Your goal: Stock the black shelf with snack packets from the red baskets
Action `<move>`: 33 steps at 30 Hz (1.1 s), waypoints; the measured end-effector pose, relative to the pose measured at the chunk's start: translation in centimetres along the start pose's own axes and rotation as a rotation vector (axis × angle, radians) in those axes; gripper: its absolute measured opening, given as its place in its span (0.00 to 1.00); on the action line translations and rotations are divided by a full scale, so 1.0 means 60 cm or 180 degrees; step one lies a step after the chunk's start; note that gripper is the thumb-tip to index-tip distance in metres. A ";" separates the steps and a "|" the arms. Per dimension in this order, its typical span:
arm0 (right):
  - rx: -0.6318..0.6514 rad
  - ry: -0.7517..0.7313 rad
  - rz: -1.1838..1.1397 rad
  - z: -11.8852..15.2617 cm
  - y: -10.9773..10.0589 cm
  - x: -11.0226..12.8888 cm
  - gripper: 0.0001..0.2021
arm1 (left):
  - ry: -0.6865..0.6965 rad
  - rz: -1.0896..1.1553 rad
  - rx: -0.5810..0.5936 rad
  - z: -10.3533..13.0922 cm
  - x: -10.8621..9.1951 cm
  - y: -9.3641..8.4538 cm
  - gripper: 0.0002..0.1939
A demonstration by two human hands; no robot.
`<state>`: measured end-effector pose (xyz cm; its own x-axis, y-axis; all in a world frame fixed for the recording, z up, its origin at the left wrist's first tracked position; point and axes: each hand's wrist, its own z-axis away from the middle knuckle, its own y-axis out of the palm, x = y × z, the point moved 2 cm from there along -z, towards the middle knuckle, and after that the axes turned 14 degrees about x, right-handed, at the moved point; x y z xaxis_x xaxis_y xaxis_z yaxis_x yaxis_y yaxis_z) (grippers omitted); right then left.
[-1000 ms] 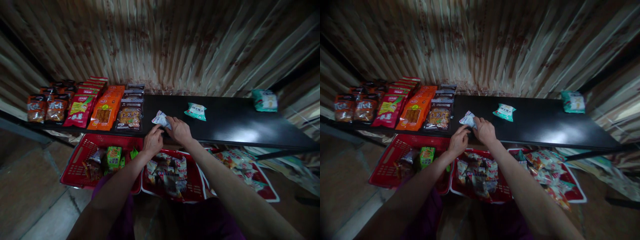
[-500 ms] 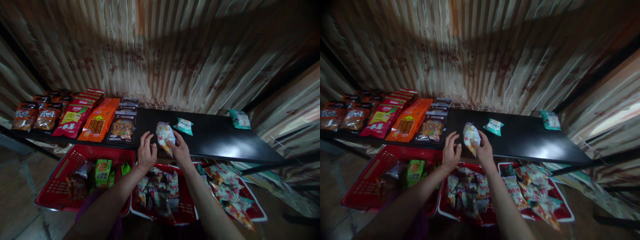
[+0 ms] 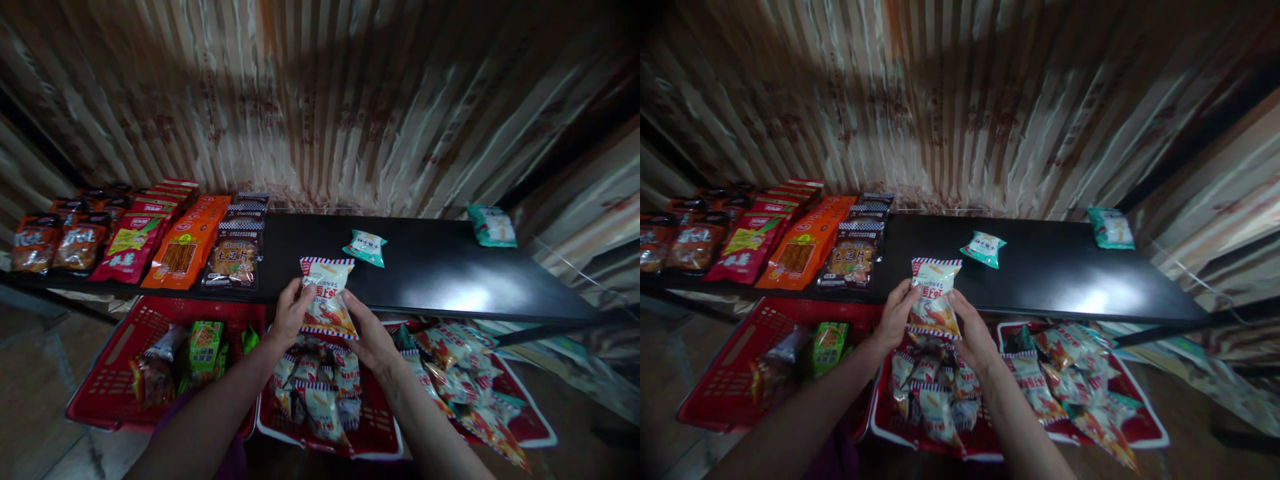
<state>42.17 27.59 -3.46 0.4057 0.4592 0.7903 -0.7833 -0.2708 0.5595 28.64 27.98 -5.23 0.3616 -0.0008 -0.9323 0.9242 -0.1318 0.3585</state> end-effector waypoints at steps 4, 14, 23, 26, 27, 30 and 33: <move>-0.0084 -0.0114 -0.0098 0.026 -0.011 -0.008 0.23 | 0.0122 0.0097 -0.0350 -0.007 0.008 0.007 0.18; -0.0392 -0.0371 -0.0151 0.059 -0.045 -0.019 0.23 | -0.0150 0.0801 0.0142 0.008 0.029 0.054 0.18; -0.0177 -0.0470 0.0058 0.095 -0.015 -0.002 0.25 | 0.0062 0.0782 -0.0036 0.062 -0.018 0.072 0.20; -0.0097 -0.0662 0.0148 0.132 0.028 -0.003 0.23 | 0.0093 0.0757 -0.0194 0.106 -0.050 0.082 0.19; -0.0070 -0.0700 0.0152 0.147 0.046 -0.005 0.22 | 0.0100 0.0749 -0.0248 0.123 -0.062 0.084 0.19; -0.0052 -0.0725 0.0094 0.198 0.103 -0.015 0.20 | 0.0145 0.0762 -0.0328 0.175 -0.104 0.093 0.19; -0.0200 -0.0789 0.0037 0.251 0.157 -0.028 0.19 | 0.0187 0.0817 -0.0435 0.231 -0.147 0.103 0.19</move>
<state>41.21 11.51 4.23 0.4934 0.2329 0.8380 -0.8132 -0.2183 0.5395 29.47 13.40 4.57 0.5885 0.0410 -0.8075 0.8081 0.0000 0.5890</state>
